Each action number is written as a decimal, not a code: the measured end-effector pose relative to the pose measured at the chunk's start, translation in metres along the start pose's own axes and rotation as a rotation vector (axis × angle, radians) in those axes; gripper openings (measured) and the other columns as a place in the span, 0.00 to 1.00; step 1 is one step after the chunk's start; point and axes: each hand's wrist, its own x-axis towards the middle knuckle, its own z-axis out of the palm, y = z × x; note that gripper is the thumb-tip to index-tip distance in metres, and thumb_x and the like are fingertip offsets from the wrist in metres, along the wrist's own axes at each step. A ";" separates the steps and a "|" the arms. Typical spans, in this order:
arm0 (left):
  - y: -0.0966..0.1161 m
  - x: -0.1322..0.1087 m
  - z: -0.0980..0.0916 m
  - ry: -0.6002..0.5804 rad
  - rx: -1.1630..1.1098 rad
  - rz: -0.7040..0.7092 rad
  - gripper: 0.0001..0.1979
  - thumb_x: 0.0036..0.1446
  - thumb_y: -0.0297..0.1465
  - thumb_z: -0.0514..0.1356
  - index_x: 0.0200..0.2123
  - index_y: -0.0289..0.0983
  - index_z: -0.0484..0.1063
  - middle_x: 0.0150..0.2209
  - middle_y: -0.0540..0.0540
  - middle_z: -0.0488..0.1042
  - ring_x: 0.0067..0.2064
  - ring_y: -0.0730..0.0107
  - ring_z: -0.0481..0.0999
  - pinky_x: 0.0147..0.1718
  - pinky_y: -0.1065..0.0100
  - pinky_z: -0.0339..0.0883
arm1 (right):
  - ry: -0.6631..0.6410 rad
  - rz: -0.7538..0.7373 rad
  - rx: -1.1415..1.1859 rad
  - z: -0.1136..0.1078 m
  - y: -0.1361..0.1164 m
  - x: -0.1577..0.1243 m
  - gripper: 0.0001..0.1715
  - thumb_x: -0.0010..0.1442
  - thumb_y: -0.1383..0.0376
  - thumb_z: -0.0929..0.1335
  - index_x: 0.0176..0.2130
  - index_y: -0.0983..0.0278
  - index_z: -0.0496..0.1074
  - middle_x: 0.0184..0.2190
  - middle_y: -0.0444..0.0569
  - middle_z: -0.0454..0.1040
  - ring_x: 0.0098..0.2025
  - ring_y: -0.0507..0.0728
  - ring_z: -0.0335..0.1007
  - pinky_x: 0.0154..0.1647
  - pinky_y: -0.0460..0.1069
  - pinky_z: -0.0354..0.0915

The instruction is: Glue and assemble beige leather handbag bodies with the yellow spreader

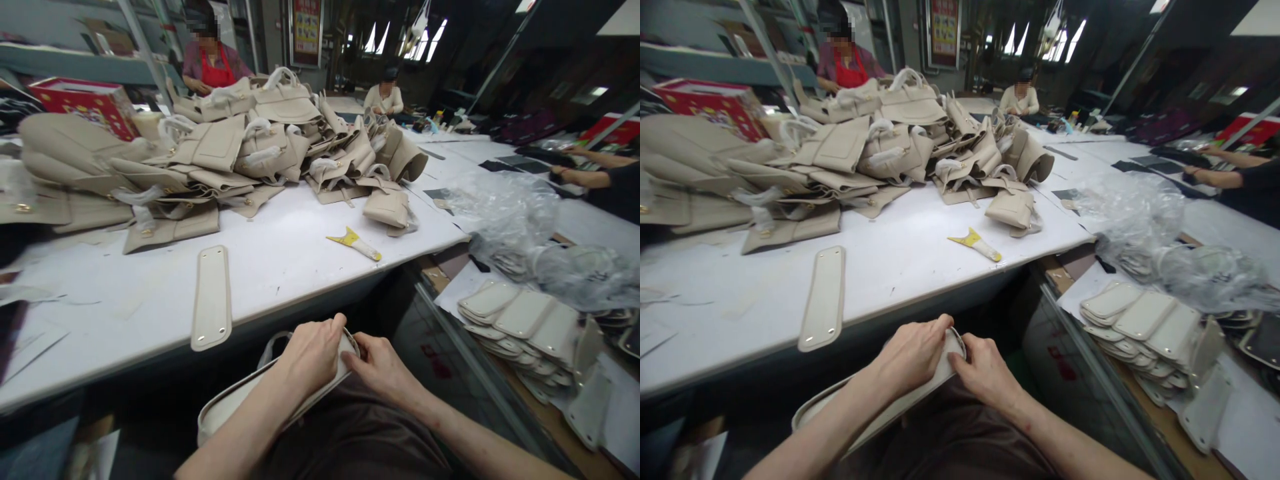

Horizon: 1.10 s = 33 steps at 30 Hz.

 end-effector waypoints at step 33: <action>-0.046 0.059 0.010 -0.248 -0.531 -0.032 0.10 0.46 0.31 0.61 0.34 0.39 0.78 0.32 0.50 0.78 0.35 0.66 0.76 0.31 0.70 0.64 | 0.105 -0.064 -0.054 0.006 0.002 0.001 0.20 0.67 0.60 0.59 0.24 0.63 0.59 0.19 0.42 0.61 0.22 0.50 0.56 0.26 0.49 0.47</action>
